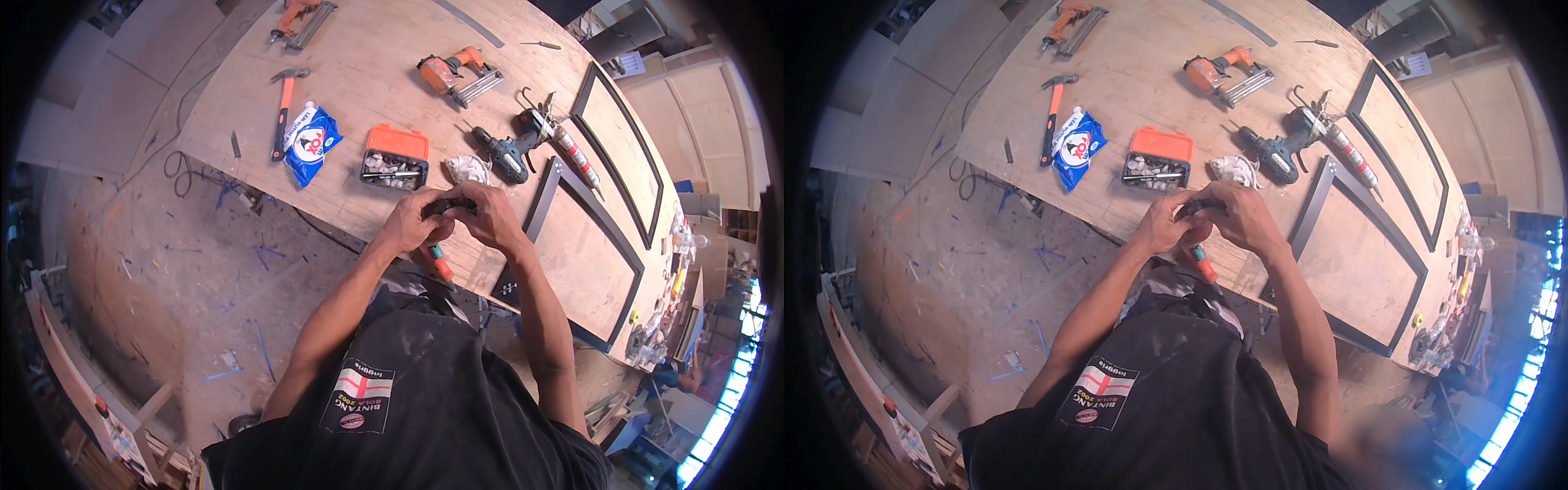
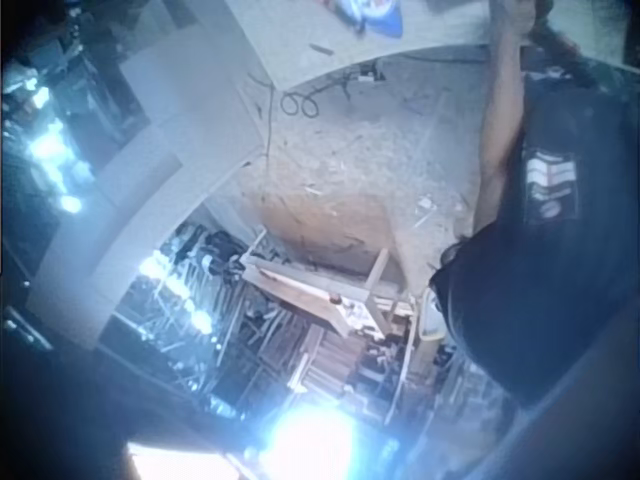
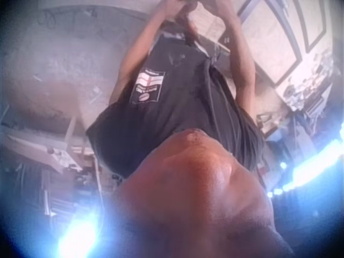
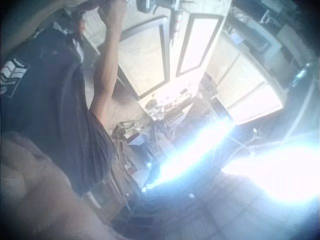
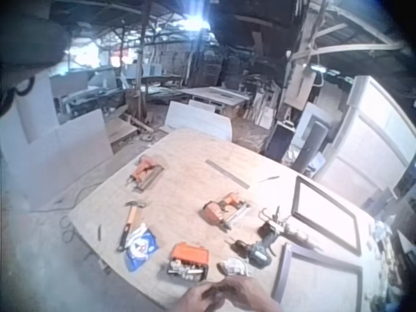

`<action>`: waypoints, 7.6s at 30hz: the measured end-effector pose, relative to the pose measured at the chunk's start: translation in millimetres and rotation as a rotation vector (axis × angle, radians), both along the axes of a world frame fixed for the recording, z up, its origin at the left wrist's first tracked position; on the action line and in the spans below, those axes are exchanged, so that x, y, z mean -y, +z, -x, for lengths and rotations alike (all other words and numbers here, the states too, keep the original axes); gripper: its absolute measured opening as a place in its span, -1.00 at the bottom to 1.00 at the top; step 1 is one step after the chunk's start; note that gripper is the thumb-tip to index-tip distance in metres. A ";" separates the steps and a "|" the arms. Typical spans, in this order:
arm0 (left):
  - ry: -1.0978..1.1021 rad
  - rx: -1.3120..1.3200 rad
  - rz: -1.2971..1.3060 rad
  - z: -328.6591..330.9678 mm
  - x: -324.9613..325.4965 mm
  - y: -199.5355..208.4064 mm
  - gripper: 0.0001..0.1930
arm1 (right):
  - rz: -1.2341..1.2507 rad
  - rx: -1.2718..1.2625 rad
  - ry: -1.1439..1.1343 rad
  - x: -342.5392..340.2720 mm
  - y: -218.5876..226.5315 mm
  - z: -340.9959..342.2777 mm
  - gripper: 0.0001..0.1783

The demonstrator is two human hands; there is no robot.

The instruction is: The person uses a corded drill with a hole saw bit to drill a hole in a small wooden block placed on a workbench. They then remove the bit and handle a small metal ring.

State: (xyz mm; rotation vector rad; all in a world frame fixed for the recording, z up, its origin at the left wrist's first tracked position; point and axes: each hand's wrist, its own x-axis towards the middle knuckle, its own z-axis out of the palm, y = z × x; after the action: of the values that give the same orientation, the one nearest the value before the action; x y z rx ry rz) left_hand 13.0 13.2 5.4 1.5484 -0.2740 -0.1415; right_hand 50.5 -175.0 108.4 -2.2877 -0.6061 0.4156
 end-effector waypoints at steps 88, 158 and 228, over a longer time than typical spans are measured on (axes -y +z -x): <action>0.109 -0.443 -0.174 78.8 77.9 3.5 -0.72 | 0.561 0.431 -0.332 41.5 -150.0 275.3 -0.31; -0.131 -0.956 0.343 200.1 2.8 -6.7 -0.64 | 0.562 0.621 -0.443 -20.5 -109.6 409.8 -0.20; -2.365 -0.926 1.311 524.1 858.3 276.7 -0.38 | -0.147 -0.328 -2.387 582.2 -382.0 859.4 -0.34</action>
State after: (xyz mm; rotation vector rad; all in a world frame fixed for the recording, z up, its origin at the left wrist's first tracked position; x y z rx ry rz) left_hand -511.2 -845.1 282.1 -0.8661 -0.9869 -1.9033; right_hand -808.9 -757.2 -273.6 -1.2704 1.9962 -0.4563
